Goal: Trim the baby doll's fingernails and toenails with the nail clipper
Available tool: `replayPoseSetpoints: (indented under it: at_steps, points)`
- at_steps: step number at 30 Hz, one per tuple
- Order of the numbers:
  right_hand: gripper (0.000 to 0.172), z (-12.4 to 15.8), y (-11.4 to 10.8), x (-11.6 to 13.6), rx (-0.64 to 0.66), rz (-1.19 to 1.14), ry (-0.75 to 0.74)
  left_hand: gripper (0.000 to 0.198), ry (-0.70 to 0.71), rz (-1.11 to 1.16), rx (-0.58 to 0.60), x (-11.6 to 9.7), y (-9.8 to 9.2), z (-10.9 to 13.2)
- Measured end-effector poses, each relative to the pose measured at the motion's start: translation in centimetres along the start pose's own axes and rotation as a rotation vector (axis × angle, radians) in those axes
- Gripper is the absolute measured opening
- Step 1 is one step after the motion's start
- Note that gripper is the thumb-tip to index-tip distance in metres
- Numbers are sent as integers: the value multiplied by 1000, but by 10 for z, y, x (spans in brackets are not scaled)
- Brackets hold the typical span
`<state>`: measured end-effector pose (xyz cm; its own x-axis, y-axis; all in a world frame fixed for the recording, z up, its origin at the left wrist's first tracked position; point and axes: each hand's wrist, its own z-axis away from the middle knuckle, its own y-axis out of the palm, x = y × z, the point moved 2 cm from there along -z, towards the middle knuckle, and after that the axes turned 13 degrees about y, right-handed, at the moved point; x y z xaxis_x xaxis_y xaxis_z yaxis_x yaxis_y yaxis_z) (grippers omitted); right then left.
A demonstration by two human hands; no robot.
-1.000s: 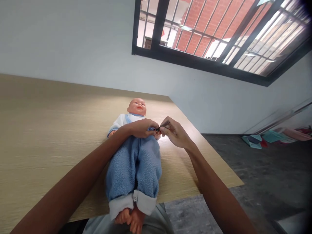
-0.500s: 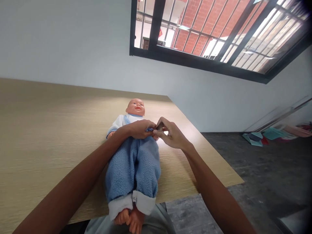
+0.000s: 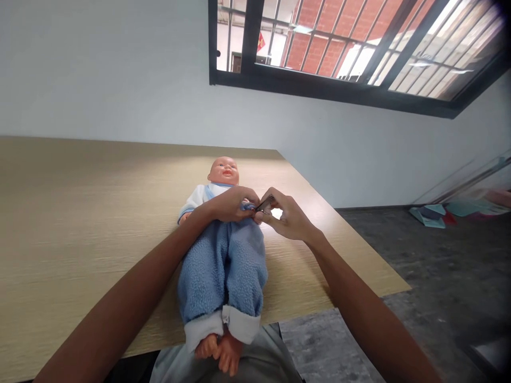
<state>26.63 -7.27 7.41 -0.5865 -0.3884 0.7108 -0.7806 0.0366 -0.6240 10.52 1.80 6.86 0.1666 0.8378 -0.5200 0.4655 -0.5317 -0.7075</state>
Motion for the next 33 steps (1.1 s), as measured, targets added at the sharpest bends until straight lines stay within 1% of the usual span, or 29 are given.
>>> replayPoseSetpoints:
  at_steps: [2, 4, 9, 13, 14, 16, 18, 19, 21, 23, 24, 25, 26, 27, 28, 30, 33]
  points:
    - [24, 1, 0, -1, -50, -33, -2, 11, -16, 10, -50, 0, -2, 1]
    - [25, 2, 0, -1, -114, -69, -11, 10, -29, 28, -64, -1, -4, 1]
    - [26, 5, -2, 4, -262, -144, -46, 10, -54, 31, -22, 0, -3, 0]
    - [26, 6, -2, 9, -318, -194, -74, 6, -69, -46, 20, -4, -3, -5]
    - [26, 7, -3, 12, -323, -204, -81, 6, -67, -72, 34, -7, -4, -6]
    - [24, 15, -4, 21, -329, -222, -90, 11, -58, -121, 68, -20, -7, -6]
    - [21, 32, -4, 33, -324, -241, -88, 19, -53, -172, 94, -41, -9, 3]
    - [20, 44, -4, 41, -312, -249, -80, 22, -61, -199, 91, -54, -9, 12]
    - [21, 71, 0, 56, -257, -248, -53, 29, -104, -244, 63, -84, -6, 36]
    - [19, 97, 10, 69, -135, -214, 14, 36, -143, -314, 53, -117, 2, 67]
    - [21, 108, 17, 75, -79, -212, 30, 40, -163, -333, 80, -132, 8, 82]
    - [27, 117, 24, 79, -11, -218, 39, 49, -190, -323, 91, -146, 14, 95]
    - [34, 124, 32, 83, 47, -224, 14, 52, -178, -287, 72, -158, 21, 106]
    - [37, 129, 40, 86, 101, -225, 3, 51, -168, -232, 72, -167, 29, 115]
    - [38, 132, 46, 88, 148, -244, -17, 54, -157, -173, 84, -173, 38, 122]
    - [39, 136, 52, 89, 222, -265, -50, 55, -176, -122, 97, -177, 54, 130]
    - [39, 141, 44, 89, 264, -217, -37, 38, -174, -225, 26, -171, 73, 134]
